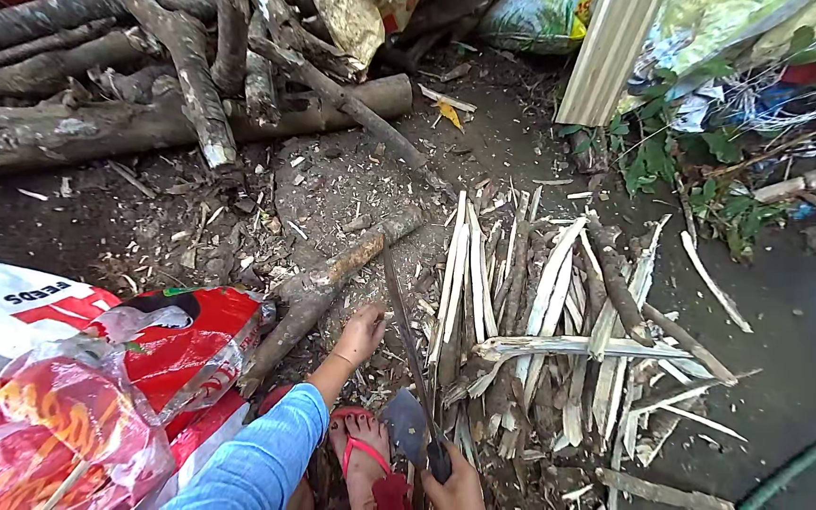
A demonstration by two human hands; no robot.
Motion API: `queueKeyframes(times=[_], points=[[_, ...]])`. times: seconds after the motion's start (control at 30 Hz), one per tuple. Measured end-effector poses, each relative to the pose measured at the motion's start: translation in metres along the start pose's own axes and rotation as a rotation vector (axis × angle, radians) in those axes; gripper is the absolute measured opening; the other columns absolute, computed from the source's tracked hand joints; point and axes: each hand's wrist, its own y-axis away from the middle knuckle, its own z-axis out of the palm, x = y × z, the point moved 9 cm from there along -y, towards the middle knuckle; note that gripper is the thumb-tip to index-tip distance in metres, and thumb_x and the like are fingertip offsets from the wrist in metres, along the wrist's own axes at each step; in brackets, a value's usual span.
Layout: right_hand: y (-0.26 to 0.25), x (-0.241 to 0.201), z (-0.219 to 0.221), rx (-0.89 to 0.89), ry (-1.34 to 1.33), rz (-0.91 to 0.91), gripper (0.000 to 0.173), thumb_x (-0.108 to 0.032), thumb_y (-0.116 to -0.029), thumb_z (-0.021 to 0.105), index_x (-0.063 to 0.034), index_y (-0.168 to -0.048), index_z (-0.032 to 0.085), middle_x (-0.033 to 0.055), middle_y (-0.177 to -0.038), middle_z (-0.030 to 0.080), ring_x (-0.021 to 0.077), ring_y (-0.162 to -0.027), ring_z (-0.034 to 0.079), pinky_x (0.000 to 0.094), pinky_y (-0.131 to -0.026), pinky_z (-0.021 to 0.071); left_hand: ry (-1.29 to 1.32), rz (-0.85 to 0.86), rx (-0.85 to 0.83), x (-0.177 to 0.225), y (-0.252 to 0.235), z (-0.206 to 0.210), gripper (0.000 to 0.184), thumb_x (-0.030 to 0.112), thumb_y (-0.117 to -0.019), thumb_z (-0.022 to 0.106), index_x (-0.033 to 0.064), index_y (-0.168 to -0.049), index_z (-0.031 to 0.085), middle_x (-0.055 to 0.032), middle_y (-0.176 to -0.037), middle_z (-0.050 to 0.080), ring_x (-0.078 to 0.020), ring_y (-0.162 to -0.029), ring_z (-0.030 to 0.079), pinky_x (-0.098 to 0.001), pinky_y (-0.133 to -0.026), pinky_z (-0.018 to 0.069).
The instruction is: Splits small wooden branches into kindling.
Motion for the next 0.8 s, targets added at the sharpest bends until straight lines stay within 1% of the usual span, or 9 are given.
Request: queueKeyframes(times=[0.17,0.3,0.37,0.47,0.57,0.6,0.67,0.73,0.8], points=[[-0.006,0.006,0.002,-0.049,0.046,0.061,0.041,-0.007,-0.0813,0.074,0.0127,-0.116,0.064,0.0215,-0.081,0.066,0.0305,-0.072,0.065,0.0512,-0.072,0.0534,-0.036,-0.024,-0.041,0.003,-0.003,0.002,0.024,0.001,-0.0988,0.058,-0.0145,-0.114,0.068,-0.0298,-0.116,0.070,-0.0386,-0.111,0.070,-0.0431,-0.105,0.0518],[-0.002,0.001,-0.002,-0.010,0.024,0.019,0.042,-0.007,-0.0815,0.073,0.0141,-0.117,0.064,0.0226,-0.081,0.067,0.0302,-0.073,0.066,0.0500,-0.073,0.0543,-0.055,0.127,0.093,0.023,-0.005,-0.009,0.020,0.000,-0.0960,0.060,-0.0130,-0.106,0.070,-0.0277,-0.106,0.073,-0.0385,-0.101,0.073,-0.0445,-0.096,0.0572],[-0.001,0.003,0.000,-0.020,0.032,0.032,0.044,-0.008,-0.0818,0.073,0.0141,-0.118,0.063,0.0234,-0.082,0.068,0.0313,-0.074,0.067,0.0509,-0.073,0.0549,-0.072,0.139,0.096,0.022,-0.004,-0.005,0.019,0.001,-0.0962,0.059,-0.0122,-0.106,0.070,-0.0273,-0.107,0.073,-0.0387,-0.102,0.073,-0.0453,-0.096,0.0572],[-0.007,0.009,0.005,-0.076,0.036,0.108,0.044,-0.007,-0.0836,0.073,0.0129,-0.121,0.061,0.0242,-0.086,0.067,0.0330,-0.078,0.067,0.0521,-0.077,0.0541,-0.112,0.023,-0.043,0.004,-0.006,0.010,0.026,0.004,-0.1014,0.054,-0.0125,-0.115,0.069,-0.0282,-0.116,0.071,-0.0398,-0.111,0.070,-0.0463,-0.103,0.0528],[-0.007,0.012,0.004,-0.028,0.002,0.076,0.045,-0.008,-0.0822,0.073,0.0133,-0.120,0.062,0.0231,-0.084,0.068,0.0312,-0.074,0.067,0.0506,-0.074,0.0554,-0.121,-0.054,-0.170,0.011,-0.013,0.007,0.030,0.007,-0.1040,0.052,-0.0114,-0.123,0.066,-0.0281,-0.124,0.069,-0.0393,-0.119,0.067,-0.0455,-0.109,0.0486],[-0.006,0.012,0.003,0.005,-0.001,0.053,0.046,-0.008,-0.0816,0.074,0.0136,-0.120,0.063,0.0236,-0.084,0.068,0.0319,-0.074,0.068,0.0514,-0.074,0.0561,-0.116,-0.095,-0.243,0.017,-0.015,0.002,0.032,0.009,-0.1047,0.053,-0.0098,-0.129,0.063,-0.0277,-0.131,0.065,-0.0390,-0.126,0.063,-0.0461,-0.113,0.0452],[-0.003,0.010,-0.002,0.090,0.042,-0.015,0.047,-0.011,-0.0808,0.077,0.0140,-0.118,0.064,0.0254,-0.085,0.070,0.0364,-0.076,0.070,0.0564,-0.075,0.0568,-0.106,-0.174,-0.344,0.022,-0.018,-0.011,0.048,0.014,-0.1026,0.063,-0.0041,-0.146,0.051,-0.0266,-0.145,0.056,-0.0398,-0.137,0.054,-0.0514,-0.118,0.0394],[0.009,0.008,-0.001,0.144,0.092,-0.100,0.046,-0.011,-0.0799,0.079,0.0155,-0.115,0.065,0.0273,-0.085,0.071,0.0398,-0.076,0.071,0.0601,-0.073,0.0572,-0.103,-0.167,-0.296,0.016,-0.008,-0.032,0.070,0.014,-0.0951,0.074,-0.0013,-0.154,0.041,-0.0275,-0.150,0.050,-0.0415,-0.140,0.050,-0.0556,-0.117,0.0396],[0.012,0.002,0.000,0.202,0.121,-0.225,0.044,-0.011,-0.0787,0.076,0.0174,-0.111,0.065,0.0270,-0.082,0.070,0.0383,-0.071,0.070,0.0581,-0.069,0.0570,-0.128,-0.100,-0.179,0.016,-0.002,-0.070,0.076,0.013,-0.0923,0.077,-0.0030,-0.155,0.037,-0.0272,-0.150,0.051,-0.0401,-0.140,0.051,-0.0534,-0.118,0.0400]])
